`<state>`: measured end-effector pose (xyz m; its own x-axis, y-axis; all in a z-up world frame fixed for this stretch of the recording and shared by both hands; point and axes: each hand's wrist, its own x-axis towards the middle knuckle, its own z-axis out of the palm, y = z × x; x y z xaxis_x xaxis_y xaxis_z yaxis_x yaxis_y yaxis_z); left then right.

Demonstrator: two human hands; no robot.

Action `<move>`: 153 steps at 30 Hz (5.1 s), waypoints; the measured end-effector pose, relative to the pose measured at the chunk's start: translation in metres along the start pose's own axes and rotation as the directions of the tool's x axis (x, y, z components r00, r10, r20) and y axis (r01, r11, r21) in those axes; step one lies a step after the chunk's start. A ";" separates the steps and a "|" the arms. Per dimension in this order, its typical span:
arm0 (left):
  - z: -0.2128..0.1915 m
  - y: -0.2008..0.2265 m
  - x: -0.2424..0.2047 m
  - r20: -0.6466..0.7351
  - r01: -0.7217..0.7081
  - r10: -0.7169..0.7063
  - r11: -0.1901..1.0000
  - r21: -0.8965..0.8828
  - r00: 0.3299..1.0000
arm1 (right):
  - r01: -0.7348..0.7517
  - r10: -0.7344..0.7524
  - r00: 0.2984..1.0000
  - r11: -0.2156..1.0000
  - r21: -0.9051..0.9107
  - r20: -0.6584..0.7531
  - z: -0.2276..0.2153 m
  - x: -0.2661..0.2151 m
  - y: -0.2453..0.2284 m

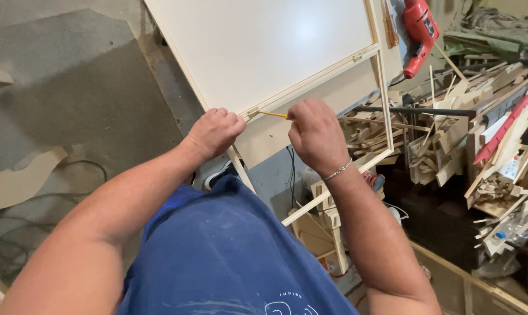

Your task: Attaching hinges to a wooden frame using a pencil for marking and a screwdriver for fastening

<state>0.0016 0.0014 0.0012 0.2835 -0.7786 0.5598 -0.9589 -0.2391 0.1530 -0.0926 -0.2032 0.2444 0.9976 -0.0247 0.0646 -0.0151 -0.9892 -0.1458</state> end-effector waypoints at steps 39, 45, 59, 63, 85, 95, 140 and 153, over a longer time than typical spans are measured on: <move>0.000 0.001 -0.003 0.025 0.008 -0.007 1.000 -0.022 1.000 | -0.293 0.292 0.949 0.956 -0.013 0.120 -0.014 -0.009 -0.009; -0.002 0.003 0.000 0.032 0.015 -0.015 1.000 -0.016 0.999 | -0.098 0.122 0.985 0.979 -0.179 0.124 -0.020 -0.017 -0.002; -0.011 0.003 0.006 -0.005 0.027 -0.027 1.000 -0.005 1.000 | -0.738 0.613 0.613 0.670 0.084 0.497 0.009 -0.060 0.042; -0.008 0.001 0.005 0.001 0.016 -0.016 1.000 0.008 1.000 | -0.728 0.690 0.651 0.448 0.519 0.318 0.065 -0.058 0.027; -0.015 0.003 0.011 0.092 -0.027 0.024 0.999 0.027 0.995 | -0.388 0.507 0.850 0.786 0.481 -0.142 0.175 -0.033 0.032; -0.019 0.004 0.013 0.072 -0.030 0.027 0.999 0.041 0.997 | -0.222 0.289 0.917 0.942 0.250 -0.274 0.194 -0.075 0.079; -0.009 0.008 0.009 0.052 0.010 -0.013 0.999 0.044 0.999 | -0.541 0.554 0.832 0.821 0.183 -0.019 0.139 0.035 0.121; 0.003 0.007 0.002 0.058 0.028 -0.029 0.999 0.029 0.998 | -0.696 0.682 0.716 0.714 0.074 0.149 0.105 0.034 0.124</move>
<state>-0.0045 -0.0039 0.0014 0.3118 -0.8034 0.5072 -0.9499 -0.2772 0.1448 -0.0534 -0.3113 0.1252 0.7137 -0.6711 -0.2004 -0.7003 -0.6784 -0.2221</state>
